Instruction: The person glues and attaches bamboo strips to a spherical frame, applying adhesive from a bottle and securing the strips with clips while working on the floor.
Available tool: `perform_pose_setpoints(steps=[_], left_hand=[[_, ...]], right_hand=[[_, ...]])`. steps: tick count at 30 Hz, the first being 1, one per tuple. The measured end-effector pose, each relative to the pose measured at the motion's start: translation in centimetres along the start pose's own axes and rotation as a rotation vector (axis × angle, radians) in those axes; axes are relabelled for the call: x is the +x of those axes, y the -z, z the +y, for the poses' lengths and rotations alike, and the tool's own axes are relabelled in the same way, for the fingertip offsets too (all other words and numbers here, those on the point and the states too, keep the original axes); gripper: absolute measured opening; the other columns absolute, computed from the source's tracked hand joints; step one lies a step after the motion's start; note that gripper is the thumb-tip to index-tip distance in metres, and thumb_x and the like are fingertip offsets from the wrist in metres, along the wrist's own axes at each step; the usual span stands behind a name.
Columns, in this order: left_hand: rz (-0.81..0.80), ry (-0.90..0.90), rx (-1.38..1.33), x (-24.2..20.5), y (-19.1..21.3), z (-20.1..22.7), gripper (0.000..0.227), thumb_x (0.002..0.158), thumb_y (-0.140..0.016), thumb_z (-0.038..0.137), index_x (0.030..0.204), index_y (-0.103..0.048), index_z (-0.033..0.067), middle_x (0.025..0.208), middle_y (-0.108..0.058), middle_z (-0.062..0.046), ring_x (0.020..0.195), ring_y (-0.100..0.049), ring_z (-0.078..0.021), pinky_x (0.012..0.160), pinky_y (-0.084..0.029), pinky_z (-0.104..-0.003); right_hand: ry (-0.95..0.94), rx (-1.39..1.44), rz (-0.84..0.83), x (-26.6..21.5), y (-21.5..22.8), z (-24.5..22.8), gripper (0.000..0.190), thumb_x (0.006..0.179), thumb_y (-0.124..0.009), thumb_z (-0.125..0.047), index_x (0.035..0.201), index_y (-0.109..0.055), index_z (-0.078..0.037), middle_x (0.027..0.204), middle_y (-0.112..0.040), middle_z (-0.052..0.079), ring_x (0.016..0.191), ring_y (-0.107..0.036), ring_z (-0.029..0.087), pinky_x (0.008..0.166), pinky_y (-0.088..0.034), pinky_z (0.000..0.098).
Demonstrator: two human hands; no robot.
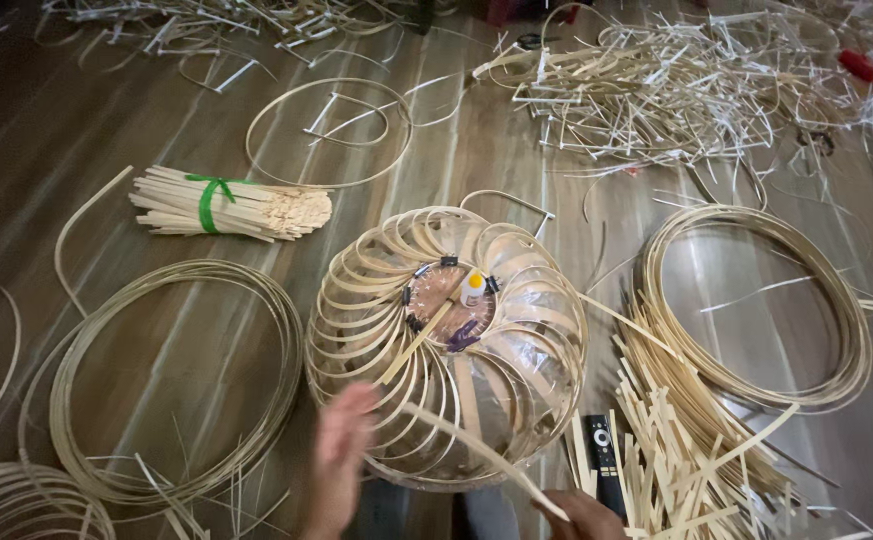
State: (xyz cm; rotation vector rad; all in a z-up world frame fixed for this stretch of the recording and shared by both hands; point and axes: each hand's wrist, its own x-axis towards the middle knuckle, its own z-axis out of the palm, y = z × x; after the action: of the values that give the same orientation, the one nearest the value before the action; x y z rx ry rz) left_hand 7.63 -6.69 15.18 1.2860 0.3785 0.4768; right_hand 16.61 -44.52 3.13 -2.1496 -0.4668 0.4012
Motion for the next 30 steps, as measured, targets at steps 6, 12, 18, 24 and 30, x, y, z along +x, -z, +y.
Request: perform_pose_setpoints(steps=[6,12,18,24,30], left_hand=[[-0.738,0.394,-0.323,0.6,-6.6,1.3,0.063,0.098,-0.061,0.024,0.153,-0.039,0.0042,0.146,-0.054,-0.016,0.132,-0.058,-0.0241,0.103,-0.054,-0.038],[-0.676,0.196,-0.302,0.0,-8.0,3.3,0.036,0.107,-0.052,0.012,0.141,-0.053,-0.0019,0.124,-0.068,-0.016,0.115,-0.068,-0.0246,0.103,-0.06,-0.037],[-0.562,-0.116,-0.033,-1.4,-8.3,4.5,0.03,0.108,-0.049,0.014,0.129,-0.059,-0.0043,0.114,-0.075,-0.015,0.111,-0.073,-0.0237,0.099,-0.06,-0.037],[-0.024,-0.177,-0.033,0.0,-5.1,3.5,0.033,0.109,-0.045,0.02,0.126,-0.06,-0.0046,0.105,-0.077,-0.018,0.101,-0.077,-0.0246,0.09,-0.062,-0.038],[-0.255,0.069,-0.043,0.1,-6.9,3.8,0.038,0.105,-0.04,0.017,0.138,-0.054,0.0031,0.122,-0.074,-0.012,0.11,-0.075,-0.0193,0.091,-0.061,-0.033]], right_hand=[[0.19,0.079,-0.198,1.0,-0.7,-1.7,0.016,0.094,-0.073,-0.021,0.094,-0.082,-0.008,0.075,-0.076,0.006,0.068,-0.071,0.016,0.062,-0.054,0.0319],[-0.098,0.198,-0.231,-0.6,0.7,-1.7,0.026,0.097,-0.063,-0.025,0.098,-0.084,-0.009,0.059,-0.062,0.003,0.054,-0.058,0.01,0.052,-0.044,0.0277],[-0.221,0.145,-0.162,0.1,1.3,-4.9,0.02,0.094,-0.068,-0.022,0.1,-0.081,-0.008,0.063,-0.066,0.005,0.056,-0.063,0.013,0.053,-0.049,0.0302],[-0.374,0.722,0.086,-0.5,3.6,-5.7,0.03,0.091,-0.061,-0.008,0.114,-0.072,0.008,0.097,-0.078,0.017,0.087,-0.076,0.019,0.077,-0.058,0.0311],[-0.021,-0.402,0.283,1.0,6.8,-12.4,0.049,0.09,-0.06,-0.035,0.137,-0.063,-0.02,0.112,-0.073,0.011,0.077,-0.075,0.025,0.072,-0.062,0.042]])
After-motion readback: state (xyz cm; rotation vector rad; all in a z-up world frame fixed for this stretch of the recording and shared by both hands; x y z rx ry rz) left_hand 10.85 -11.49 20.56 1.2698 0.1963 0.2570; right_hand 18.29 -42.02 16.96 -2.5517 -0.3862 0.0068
